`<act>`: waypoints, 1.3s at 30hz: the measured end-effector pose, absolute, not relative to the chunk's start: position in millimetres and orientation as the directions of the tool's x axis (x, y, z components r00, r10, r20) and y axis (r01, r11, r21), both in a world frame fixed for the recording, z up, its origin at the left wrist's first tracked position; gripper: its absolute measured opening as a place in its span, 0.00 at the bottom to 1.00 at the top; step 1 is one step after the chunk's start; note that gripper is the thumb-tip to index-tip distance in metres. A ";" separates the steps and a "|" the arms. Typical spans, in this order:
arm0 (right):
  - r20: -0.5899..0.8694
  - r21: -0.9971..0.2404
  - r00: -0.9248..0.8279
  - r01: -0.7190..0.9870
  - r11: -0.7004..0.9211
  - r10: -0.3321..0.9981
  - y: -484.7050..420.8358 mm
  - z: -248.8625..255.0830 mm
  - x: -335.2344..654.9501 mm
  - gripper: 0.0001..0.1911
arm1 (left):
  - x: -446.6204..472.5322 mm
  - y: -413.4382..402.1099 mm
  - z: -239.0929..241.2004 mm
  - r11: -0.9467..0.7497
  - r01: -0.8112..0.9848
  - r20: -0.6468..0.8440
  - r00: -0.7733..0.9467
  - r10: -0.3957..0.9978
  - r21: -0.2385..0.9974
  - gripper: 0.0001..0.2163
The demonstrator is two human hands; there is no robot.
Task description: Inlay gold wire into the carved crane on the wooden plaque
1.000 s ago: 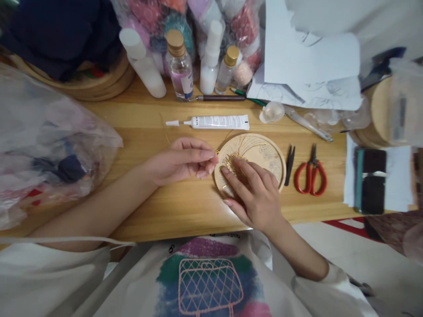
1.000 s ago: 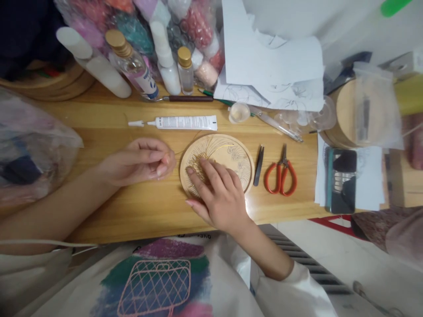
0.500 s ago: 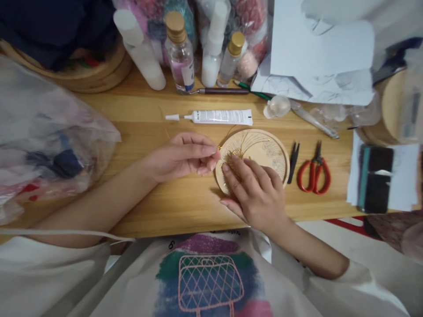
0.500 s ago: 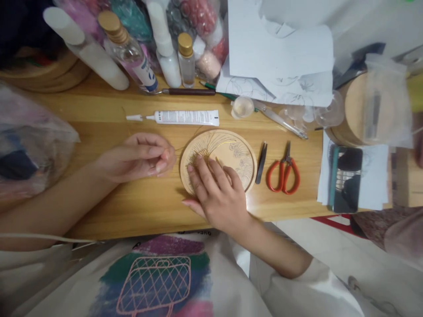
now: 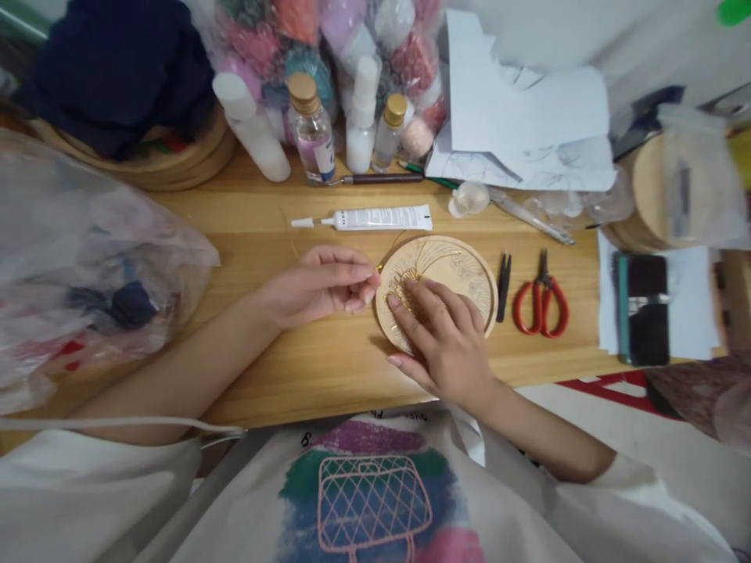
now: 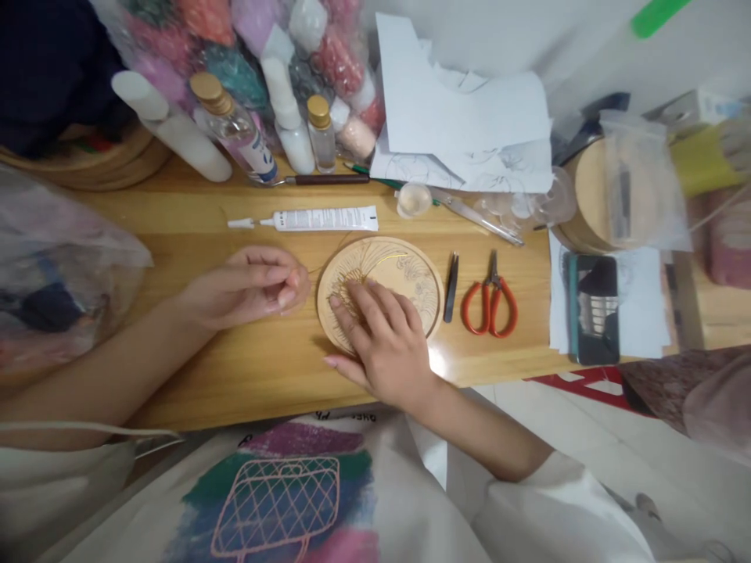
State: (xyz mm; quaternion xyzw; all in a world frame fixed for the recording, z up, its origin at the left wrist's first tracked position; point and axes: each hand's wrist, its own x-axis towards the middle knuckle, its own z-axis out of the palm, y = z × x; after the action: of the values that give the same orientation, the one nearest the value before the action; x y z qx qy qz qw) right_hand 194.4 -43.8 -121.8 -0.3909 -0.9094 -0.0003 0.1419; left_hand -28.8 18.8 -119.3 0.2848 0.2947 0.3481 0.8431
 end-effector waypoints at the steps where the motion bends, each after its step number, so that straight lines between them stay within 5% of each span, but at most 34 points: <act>1: 0.270 -0.147 -0.636 0.715 0.683 0.723 -44.3 -123.1 195.7 0.31 | -28.9 18.7 -119.8 0.596 -0.418 -0.299 0.585 0.754 0.686 0.11; 7: 0.300 -0.227 -0.593 0.716 0.660 0.747 -46.0 -124.0 197.1 0.34 | -30.7 18.4 -119.6 0.593 -0.419 -0.288 0.593 0.752 0.687 0.11; 24: 0.264 -0.006 -0.673 0.715 0.699 0.691 -46.2 -123.3 190.6 0.31 | -28.5 19.2 -118.8 0.588 -0.410 -0.304 0.574 0.761 0.698 0.12; 32: 0.369 -0.215 -0.551 0.733 0.645 0.749 -46.3 -125.4 195.7 0.34 | -28.7 18.3 -118.1 0.594 -0.397 -0.319 0.571 0.757 0.700 0.11; 39: 0.405 -0.275 -0.504 0.729 0.627 0.763 -50.4 -128.2 198.1 0.14 | -30.4 17.8 -120.5 0.649 -0.412 -0.355 0.591 0.724 0.640 0.12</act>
State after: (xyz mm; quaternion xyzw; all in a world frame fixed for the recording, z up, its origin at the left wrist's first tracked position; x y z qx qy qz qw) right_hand 198.1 -50.4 -128.2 -0.4305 -0.8664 0.0344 0.2507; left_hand -30.4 17.8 -120.5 0.2551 0.3067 0.3323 0.8547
